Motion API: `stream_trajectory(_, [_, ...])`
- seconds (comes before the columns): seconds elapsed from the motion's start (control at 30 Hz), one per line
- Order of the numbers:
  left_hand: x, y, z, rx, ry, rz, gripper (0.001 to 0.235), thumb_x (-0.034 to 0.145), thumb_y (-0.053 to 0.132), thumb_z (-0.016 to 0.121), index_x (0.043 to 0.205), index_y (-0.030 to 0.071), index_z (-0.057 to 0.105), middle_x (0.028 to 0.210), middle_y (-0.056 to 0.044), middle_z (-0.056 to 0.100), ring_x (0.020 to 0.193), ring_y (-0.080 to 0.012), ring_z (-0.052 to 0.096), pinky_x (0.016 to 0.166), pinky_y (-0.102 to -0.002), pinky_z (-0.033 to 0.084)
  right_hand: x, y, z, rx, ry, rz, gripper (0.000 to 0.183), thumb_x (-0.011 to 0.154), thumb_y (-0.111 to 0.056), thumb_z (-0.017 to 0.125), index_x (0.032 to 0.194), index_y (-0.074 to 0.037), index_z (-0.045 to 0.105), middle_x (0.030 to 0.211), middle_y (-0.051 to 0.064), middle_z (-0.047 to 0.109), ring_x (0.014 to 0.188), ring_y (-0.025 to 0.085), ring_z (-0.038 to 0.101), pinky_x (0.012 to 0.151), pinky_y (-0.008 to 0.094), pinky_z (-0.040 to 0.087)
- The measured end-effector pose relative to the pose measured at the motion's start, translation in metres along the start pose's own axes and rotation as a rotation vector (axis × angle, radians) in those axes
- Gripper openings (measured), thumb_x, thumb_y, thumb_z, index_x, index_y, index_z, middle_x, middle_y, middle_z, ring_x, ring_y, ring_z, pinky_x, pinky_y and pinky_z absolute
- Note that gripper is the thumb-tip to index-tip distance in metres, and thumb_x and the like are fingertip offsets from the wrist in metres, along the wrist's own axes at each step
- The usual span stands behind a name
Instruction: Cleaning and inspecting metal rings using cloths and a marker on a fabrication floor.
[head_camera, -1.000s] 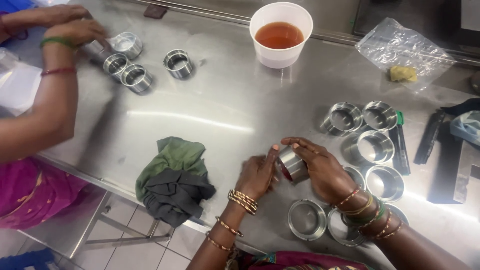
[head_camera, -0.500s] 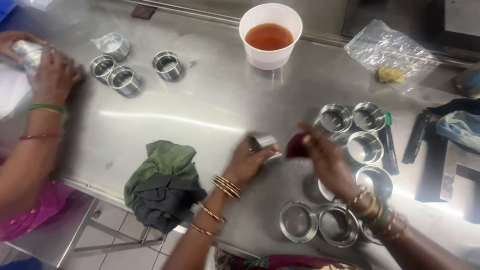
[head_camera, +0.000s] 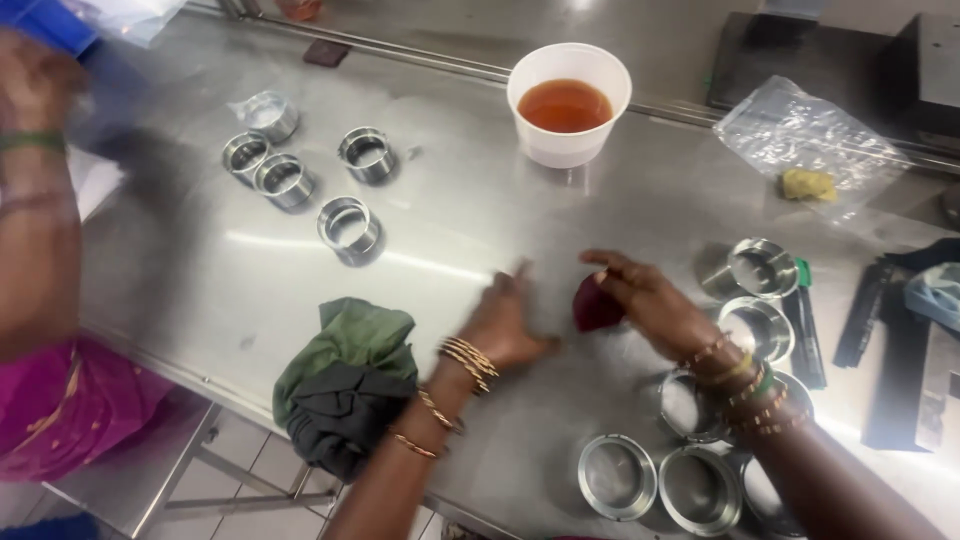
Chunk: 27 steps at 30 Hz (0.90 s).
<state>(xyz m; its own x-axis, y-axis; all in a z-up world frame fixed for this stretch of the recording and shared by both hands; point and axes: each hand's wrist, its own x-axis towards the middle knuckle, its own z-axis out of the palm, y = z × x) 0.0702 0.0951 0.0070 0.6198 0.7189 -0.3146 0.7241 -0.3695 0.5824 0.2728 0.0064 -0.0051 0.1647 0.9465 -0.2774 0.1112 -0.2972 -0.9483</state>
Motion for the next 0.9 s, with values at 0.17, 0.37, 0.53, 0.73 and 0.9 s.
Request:
stream_trajectory(0.17, [-0.020, 0.012, 0.036, 0.037, 0.070, 0.031, 0.108, 0.068, 0.031, 0.088, 0.155, 0.013, 0.027, 0.139, -0.018, 0.044, 0.127, -0.0409, 0.048, 0.106, -0.049, 0.044, -0.028, -0.008, 0.004, 0.056, 0.083, -0.003, 0.037, 0.100, -0.017, 0.054, 0.134, -0.005, 0.062, 0.118, 0.010, 0.070, 0.102, 0.016, 0.066, 0.090, 0.030, 0.056])
stream_trajectory(0.37, [-0.041, 0.001, 0.043, -0.107, 0.202, 0.120, 0.090, 0.068, 0.018, 0.082, 0.147, 0.017, 0.040, 0.139, -0.017, 0.048, 0.128, -0.0401, 0.051, 0.106, -0.047, 0.049, -0.028, 0.048, -0.002, 0.251, 0.142, 0.101, 0.036, 0.099, -0.010, 0.053, 0.132, 0.000, 0.063, 0.118, 0.015, 0.069, 0.102, 0.023, 0.066, 0.089, 0.035, 0.056])
stream_trajectory(0.53, [-0.053, 0.012, 0.052, -0.060, 0.435, 0.465, 0.081, 0.065, 0.009, 0.077, 0.142, 0.014, 0.049, 0.148, -0.024, 0.048, 0.130, -0.0434, 0.053, 0.101, -0.044, 0.054, -0.055, -0.021, 0.034, 0.521, 0.044, 0.218, 0.039, 0.104, -0.017, 0.041, 0.134, 0.000, 0.060, 0.115, 0.018, 0.070, 0.105, 0.025, 0.067, 0.096, 0.039, 0.057])
stream_trajectory(0.73, [-0.051, 0.008, 0.030, -0.323, -0.002, -0.182, 0.047, 0.092, 0.034, 0.077, 0.119, 0.000, 0.058, 0.099, -0.023, 0.075, 0.089, -0.0320, 0.077, 0.079, -0.040, 0.061, -0.076, -0.058, 0.043, 0.029, 0.031, 0.281, 0.045, 0.104, -0.026, 0.038, 0.141, -0.012, 0.059, 0.133, 0.006, 0.064, 0.109, 0.022, 0.069, 0.097, 0.036, 0.057])
stream_trajectory(0.9, [-0.061, 0.015, 0.082, -0.683, 0.377, 0.472, 0.069, 0.085, 0.020, 0.076, 0.142, 0.000, 0.043, 0.114, -0.020, 0.065, 0.097, -0.0289, 0.073, 0.077, -0.037, 0.066, -0.062, 0.035, 0.012, -0.874, 0.064, -0.674, 0.057, 0.092, 0.005, 0.041, 0.147, -0.008, 0.049, 0.154, 0.015, 0.054, 0.127, 0.030, 0.058, 0.105, 0.036, 0.051])
